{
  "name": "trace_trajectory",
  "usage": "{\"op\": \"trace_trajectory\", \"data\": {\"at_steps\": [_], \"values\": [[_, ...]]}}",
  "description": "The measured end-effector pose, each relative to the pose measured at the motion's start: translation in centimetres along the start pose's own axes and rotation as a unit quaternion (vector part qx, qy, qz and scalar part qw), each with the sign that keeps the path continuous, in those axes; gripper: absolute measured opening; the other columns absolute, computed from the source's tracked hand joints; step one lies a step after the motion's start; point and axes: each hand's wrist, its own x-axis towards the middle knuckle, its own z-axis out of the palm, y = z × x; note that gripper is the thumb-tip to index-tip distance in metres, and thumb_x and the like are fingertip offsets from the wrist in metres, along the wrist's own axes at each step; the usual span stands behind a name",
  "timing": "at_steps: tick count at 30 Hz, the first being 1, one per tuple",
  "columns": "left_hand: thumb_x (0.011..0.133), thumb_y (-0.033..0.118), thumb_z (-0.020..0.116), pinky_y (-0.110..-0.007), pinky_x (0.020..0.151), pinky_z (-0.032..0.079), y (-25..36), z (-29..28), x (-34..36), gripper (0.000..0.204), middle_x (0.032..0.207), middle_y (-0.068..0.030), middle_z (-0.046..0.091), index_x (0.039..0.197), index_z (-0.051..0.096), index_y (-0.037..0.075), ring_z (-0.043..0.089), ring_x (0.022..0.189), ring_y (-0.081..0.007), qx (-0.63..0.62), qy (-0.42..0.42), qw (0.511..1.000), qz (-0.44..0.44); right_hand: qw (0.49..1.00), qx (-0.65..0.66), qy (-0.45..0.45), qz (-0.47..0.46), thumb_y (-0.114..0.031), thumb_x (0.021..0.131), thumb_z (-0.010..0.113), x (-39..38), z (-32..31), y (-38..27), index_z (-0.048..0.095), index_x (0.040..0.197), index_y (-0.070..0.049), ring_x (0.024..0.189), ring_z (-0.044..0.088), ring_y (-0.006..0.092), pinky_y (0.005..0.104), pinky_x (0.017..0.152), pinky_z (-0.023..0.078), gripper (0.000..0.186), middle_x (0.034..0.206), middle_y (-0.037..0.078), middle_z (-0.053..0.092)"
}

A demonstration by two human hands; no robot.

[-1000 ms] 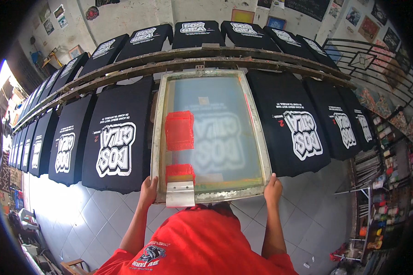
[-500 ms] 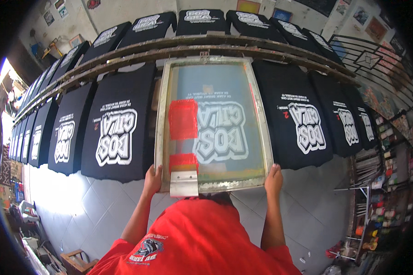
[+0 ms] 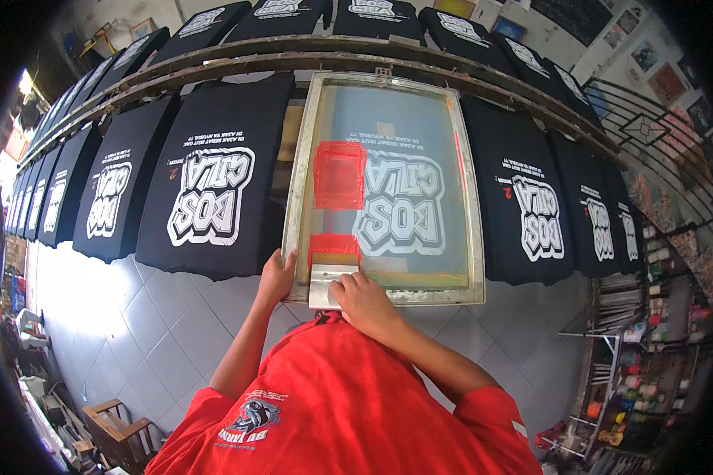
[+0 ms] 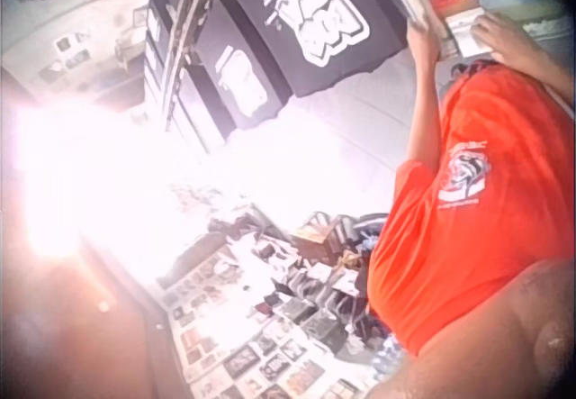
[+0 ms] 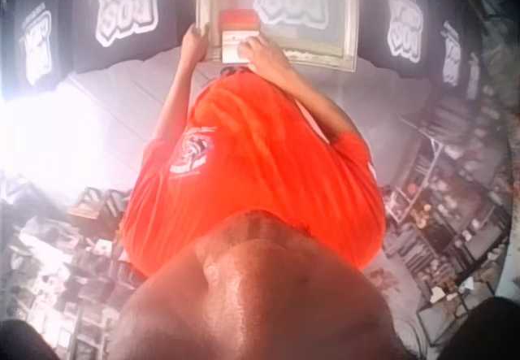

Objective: The person performs screen printing on black shirts by lowering a screen frame, applying red ink with a squeegee, and then moving the frame to the next shirt in a production line.

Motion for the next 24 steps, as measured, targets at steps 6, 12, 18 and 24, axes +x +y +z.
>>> {"op": "trace_trajectory", "data": {"at_steps": [6, 12, 18, 24], "values": [[0.094, 0.038, 0.054, -0.052, 0.077, 0.045, 0.0, 0.1, 0.2, 0.046, 0.089, -0.0347, 0.06, 0.09, 0.053, -0.007, 0.057, 0.091, -0.0519, -0.007, -0.002, 1.0, -0.001, 0.996, 0.01, 0.054, 0.067, -0.014, 0.077, 0.065, 3.6, -0.1, 1.0, 0.06, 0.094, -0.006, 0.089, 0.062, 0.0296, 0.0436, 0.074, 0.052, 0.019, 0.09, 0.009, 0.062], [0.094, 0.038, 0.055, -0.053, 0.076, 0.045, 0.1, -0.1, 0.3, 0.045, 0.087, -0.0354, 0.06, 0.089, 0.052, -0.008, 0.056, 0.09, -0.0529, -0.026, 0.003, 1.0, 0.0, 0.988, 0.048, 0.071, 0.128, -0.018, 0.078, 0.068, 11.5, -6.0, 7.5, 0.066, 0.095, -0.016, 0.08, 0.065, 0.0324, 0.0469, 0.068, 0.052, 0.017, 0.079, 0.012, 0.066], [0.093, 0.037, 0.056, -0.053, 0.075, 0.045, -0.5, 0.3, 0.3, 0.045, 0.087, -0.0355, 0.06, 0.089, 0.052, -0.008, 0.057, 0.089, -0.0526, -0.019, 0.002, 1.0, 0.005, 0.986, -0.008, 0.124, 0.109, -0.015, 0.078, 0.067, 22.2, -7.3, 15.9, 0.068, 0.087, -0.011, 0.082, 0.065, 0.0336, 0.0453, 0.071, 0.052, 0.011, 0.082, 0.013, 0.067], [0.094, 0.03, 0.055, -0.05, 0.078, 0.047, -0.2, 0.0, -0.1, 0.037, 0.092, -0.0323, 0.063, 0.098, 0.057, -0.007, 0.059, 0.094, -0.049, -0.005, -0.019, 0.999, -0.03, 0.981, -0.045, 0.174, 0.072, -0.014, 0.078, 0.066, 23.7, -1.5, 17.7, 0.067, 0.086, -0.01, 0.082, 0.065, 0.0338, 0.0469, 0.069, 0.053, 0.009, 0.083, 0.013, 0.067]]}}
